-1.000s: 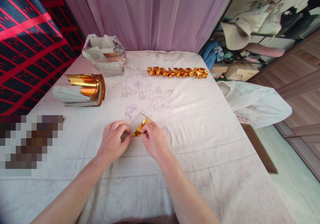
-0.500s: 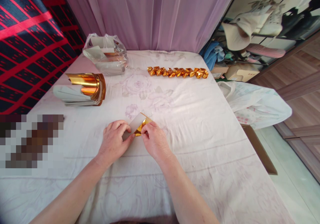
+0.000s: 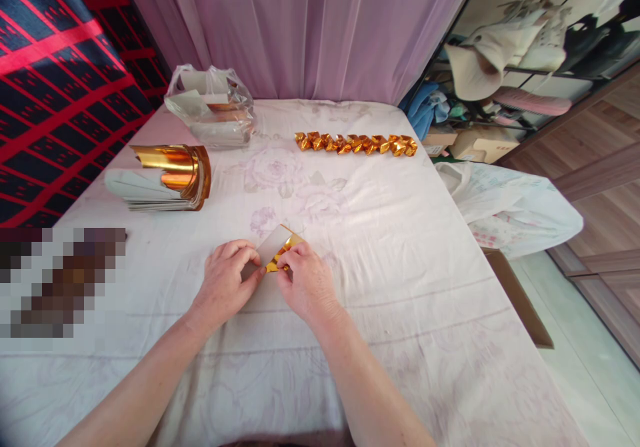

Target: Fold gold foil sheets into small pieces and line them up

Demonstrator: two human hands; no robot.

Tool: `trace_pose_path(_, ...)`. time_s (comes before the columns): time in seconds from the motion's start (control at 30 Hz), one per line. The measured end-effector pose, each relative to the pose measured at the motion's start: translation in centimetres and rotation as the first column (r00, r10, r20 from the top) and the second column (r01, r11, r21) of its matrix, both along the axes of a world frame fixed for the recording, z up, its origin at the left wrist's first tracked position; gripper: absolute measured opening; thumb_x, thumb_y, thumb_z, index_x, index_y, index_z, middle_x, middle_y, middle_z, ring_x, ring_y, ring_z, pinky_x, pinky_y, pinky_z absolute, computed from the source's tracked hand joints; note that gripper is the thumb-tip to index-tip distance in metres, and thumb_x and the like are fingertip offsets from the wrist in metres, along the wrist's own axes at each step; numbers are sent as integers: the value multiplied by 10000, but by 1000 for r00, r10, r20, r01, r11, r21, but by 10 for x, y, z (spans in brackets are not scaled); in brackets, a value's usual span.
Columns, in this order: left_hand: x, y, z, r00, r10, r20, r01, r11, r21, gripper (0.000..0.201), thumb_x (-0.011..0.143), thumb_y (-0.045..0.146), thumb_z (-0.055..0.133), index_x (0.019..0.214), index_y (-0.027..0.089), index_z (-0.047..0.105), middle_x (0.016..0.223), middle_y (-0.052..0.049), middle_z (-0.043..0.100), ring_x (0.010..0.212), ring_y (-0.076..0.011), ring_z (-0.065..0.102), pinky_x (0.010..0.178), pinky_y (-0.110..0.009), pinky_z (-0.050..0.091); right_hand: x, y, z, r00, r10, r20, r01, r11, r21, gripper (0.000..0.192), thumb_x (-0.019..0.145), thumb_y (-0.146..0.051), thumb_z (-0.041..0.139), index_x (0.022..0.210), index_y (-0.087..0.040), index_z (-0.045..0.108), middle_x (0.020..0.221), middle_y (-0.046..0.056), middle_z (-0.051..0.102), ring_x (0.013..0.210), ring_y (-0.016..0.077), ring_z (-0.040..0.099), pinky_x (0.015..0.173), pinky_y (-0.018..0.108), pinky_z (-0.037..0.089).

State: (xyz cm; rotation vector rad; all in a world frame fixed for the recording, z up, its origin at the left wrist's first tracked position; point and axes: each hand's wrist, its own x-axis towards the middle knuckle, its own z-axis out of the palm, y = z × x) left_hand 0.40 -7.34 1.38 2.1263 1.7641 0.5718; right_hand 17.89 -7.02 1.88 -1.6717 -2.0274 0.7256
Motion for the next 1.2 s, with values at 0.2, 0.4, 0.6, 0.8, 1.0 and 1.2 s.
trace_pose_path(0.2, -1, 1, -1, 1000, -4, 2, 4, 1000, -8, 54, 825, 201, 657, 848, 234, 620, 1100, -31, 635, 1095, -276, 553, 890, -432, 405, -11, -4, -1, 994, -73, 87, 68, 996, 65, 70, 838, -275, 684, 805, -219, 661, 992, 37, 636, 855, 173, 621, 679, 269, 421)
trace_pose_path(0.4, -1, 1, -1, 1000, -5, 17, 5, 1000, -4, 67, 819, 186, 662, 845, 234, 623, 1087, -28, 637, 1079, -265, 556, 892, -426, 413, -12, -4, 0, 992, -90, 89, 88, 996, 29, 71, 841, -230, 690, 783, -224, 650, 961, 23, 641, 876, 177, 617, 683, 268, 404)
trace_pose_path(0.6, -3, 2, 0, 999, -7, 35, 8, 1000, -26, 77, 807, 172, 654, 841, 235, 626, 1111, -30, 635, 1083, -268, 552, 898, -432, 422, -7, 0, -1, 997, -72, -8, 72, 997, -23, 86, 843, -157, 654, 819, -238, 666, 954, -2, 659, 750, 130, 596, 688, 257, 408)
trace_pose_path(0.8, -4, 2, -1, 999, -8, 44, 9, 1000, -22, 91, 800, 157, 645, 840, 237, 626, 1119, -31, 636, 1095, -268, 552, 905, -430, 429, -3, 3, 1, 996, -64, -59, 59, 994, -88, 155, 827, -106, 610, 831, -241, 687, 958, -1, 668, 685, 114, 583, 655, 247, 409)
trace_pose_path(1.0, -5, 2, -1, 999, -9, 46, 11, 999, -38, 107, 786, 148, 640, 838, 240, 628, 1124, -33, 638, 1109, -274, 551, 907, -434, 436, 3, 5, 0, 992, -45, -116, 37, 997, -72, 222, 802, -63, 565, 816, -243, 693, 948, -6, 679, 664, 108, 578, 659, 249, 427)
trace_pose_path(1.2, -5, 2, -2, 999, -10, 42, 11, 1000, -28, 92, 791, 164, 625, 841, 242, 631, 1121, -37, 641, 1107, -271, 557, 910, -432, 443, 6, 6, 0, 995, -18, -96, 11, 998, -67, 204, 789, -76, 556, 816, -228, 689, 931, -2, 670, 656, 104, 577, 664, 254, 429)
